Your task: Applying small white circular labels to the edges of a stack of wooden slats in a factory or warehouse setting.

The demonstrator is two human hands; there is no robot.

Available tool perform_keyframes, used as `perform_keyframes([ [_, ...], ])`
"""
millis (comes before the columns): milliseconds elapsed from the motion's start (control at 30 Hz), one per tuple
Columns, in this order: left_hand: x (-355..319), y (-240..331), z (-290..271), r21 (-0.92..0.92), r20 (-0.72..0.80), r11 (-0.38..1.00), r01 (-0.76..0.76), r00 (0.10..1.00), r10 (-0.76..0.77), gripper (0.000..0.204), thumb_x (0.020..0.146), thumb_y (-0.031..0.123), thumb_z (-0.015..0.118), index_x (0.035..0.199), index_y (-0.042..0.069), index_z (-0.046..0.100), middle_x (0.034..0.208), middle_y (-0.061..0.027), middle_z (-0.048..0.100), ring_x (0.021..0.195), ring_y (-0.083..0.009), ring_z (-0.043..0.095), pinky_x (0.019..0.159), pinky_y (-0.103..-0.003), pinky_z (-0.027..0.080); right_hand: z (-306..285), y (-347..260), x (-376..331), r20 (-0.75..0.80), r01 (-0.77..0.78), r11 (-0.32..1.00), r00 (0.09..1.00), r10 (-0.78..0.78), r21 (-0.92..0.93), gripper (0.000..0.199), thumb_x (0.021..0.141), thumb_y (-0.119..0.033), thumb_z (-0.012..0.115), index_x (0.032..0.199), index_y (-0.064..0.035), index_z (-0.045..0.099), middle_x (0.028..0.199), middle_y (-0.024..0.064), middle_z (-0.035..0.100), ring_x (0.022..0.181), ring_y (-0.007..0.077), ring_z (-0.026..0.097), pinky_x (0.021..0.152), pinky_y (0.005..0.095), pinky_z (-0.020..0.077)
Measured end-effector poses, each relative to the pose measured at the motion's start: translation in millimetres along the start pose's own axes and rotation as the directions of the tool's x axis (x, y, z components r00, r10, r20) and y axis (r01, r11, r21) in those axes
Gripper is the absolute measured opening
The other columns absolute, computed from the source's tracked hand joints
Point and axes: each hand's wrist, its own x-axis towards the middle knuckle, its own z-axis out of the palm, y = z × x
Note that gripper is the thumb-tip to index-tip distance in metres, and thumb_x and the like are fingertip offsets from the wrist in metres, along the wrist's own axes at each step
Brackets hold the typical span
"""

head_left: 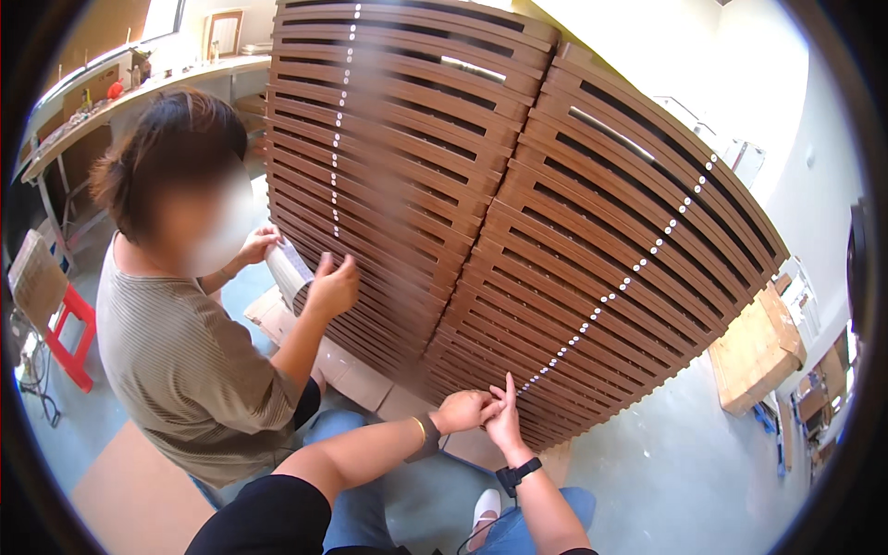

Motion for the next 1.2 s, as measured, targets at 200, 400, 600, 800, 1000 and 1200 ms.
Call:
perform_keyframes([
  [200, -6.4, -13.0, 9.1, -0.200, 0.226, 0.972, 0.120, 0.971, -0.074, 0.079, 0.084, 0.067, 0.037, 0.093, -0.007, 0.063, 0.091, -0.0280, 0.063, 0.090, -0.0413, 0.060, 0.083, -0.042, 0.047, 37.4, -20.0, -17.7, -0.101, 0.245, 0.838, 0.937, -0.333, -0.488, 0.058, 0.078, -0.015, 0.063, 0.128, -0.0018, 0.038, 0.125, 0.0209, 0.045, 0.115, 0.0361, 0.043, 0.098, 0.0432, 0.0349],
  [400, -24.1, 10.8, -11.5, -0.041, 0.260, 0.978, 0.205, 0.947, -0.188, 0.071, 0.086, 0.061, 0.037, 0.089, -0.005, 0.064, 0.092, -0.0283, 0.062, 0.092, -0.0411, 0.060, 0.085, -0.041, 0.047, 46.5, -27.1, -38.2, -0.055, -0.003, 0.914, 0.998, -0.022, -0.407, 0.049, 0.078, -0.015, 0.063, 0.119, -0.0035, 0.039, 0.120, 0.0206, 0.048, 0.112, 0.0347, 0.047, 0.093, 0.0421, 0.0382],
  [600, -35.1, -5.6, -3.5, 0.089, 0.120, 0.983, -0.162, 0.981, 0.151, 0.044, 0.084, 0.041, 0.046, 0.074, 0.000, 0.059, 0.068, -0.0230, 0.060, 0.066, -0.0400, 0.059, 0.062, -0.048, 0.047, 64.8, -22.3, -53.6, -0.248, -0.003, 0.950, 0.966, -0.079, -0.312, 0.051, 0.078, -0.016, 0.064, 0.120, -0.0038, 0.037, 0.117, 0.0201, 0.050, 0.111, 0.0342, 0.049, 0.091, 0.0416, 0.0397],
  [800, -36.7, -5.8, -0.9, 0.116, 0.244, 0.947, -0.298, 0.933, 0.264, 0.042, 0.081, 0.040, 0.050, 0.064, 0.003, 0.058, 0.063, -0.0197, 0.060, 0.064, -0.0365, 0.060, 0.061, -0.047, 0.047, 82.6, -8.2, -65.2, -0.425, 0.036, 0.983, 0.898, -0.112, -0.183, 0.053, 0.078, -0.017, 0.065, 0.120, -0.0041, 0.035, 0.114, 0.0197, 0.052, 0.109, 0.0338, 0.051, 0.089, 0.0411, 0.0412],
  [1000, -38.1, -0.9, -1.0, 0.160, 0.189, 0.922, -0.353, 0.927, 0.323, 0.040, 0.079, 0.038, 0.052, 0.058, 0.005, 0.057, 0.061, -0.0174, 0.059, 0.059, -0.0349, 0.059, 0.056, -0.045, 0.048, 78.5, -3.1, -68.1, -0.394, 0.052, 0.979, 0.910, -0.128, -0.198, 0.054, 0.078, -0.017, 0.065, 0.120, -0.0044, 0.034, 0.113, 0.0195, 0.052, 0.107, 0.0336, 0.052, 0.088, 0.0408, 0.0417],
  [1200, -35.9, 2.2, -8.9, 0.150, 0.268, 0.937, -0.314, 0.926, 0.267, 0.043, 0.081, 0.043, 0.049, 0.064, 0.004, 0.060, 0.067, -0.0179, 0.062, 0.066, -0.0351, 0.061, 0.063, -0.042, 0.049, 77.0, -1.0, -76.1, -0.321, 0.067, 0.970, 0.936, -0.142, -0.234, 0.055, 0.078, -0.017, 0.065, 0.121, -0.0046, 0.033, 0.112, 0.0192, 0.053, 0.106, 0.0335, 0.053, 0.087, 0.0406, 0.0422],
])
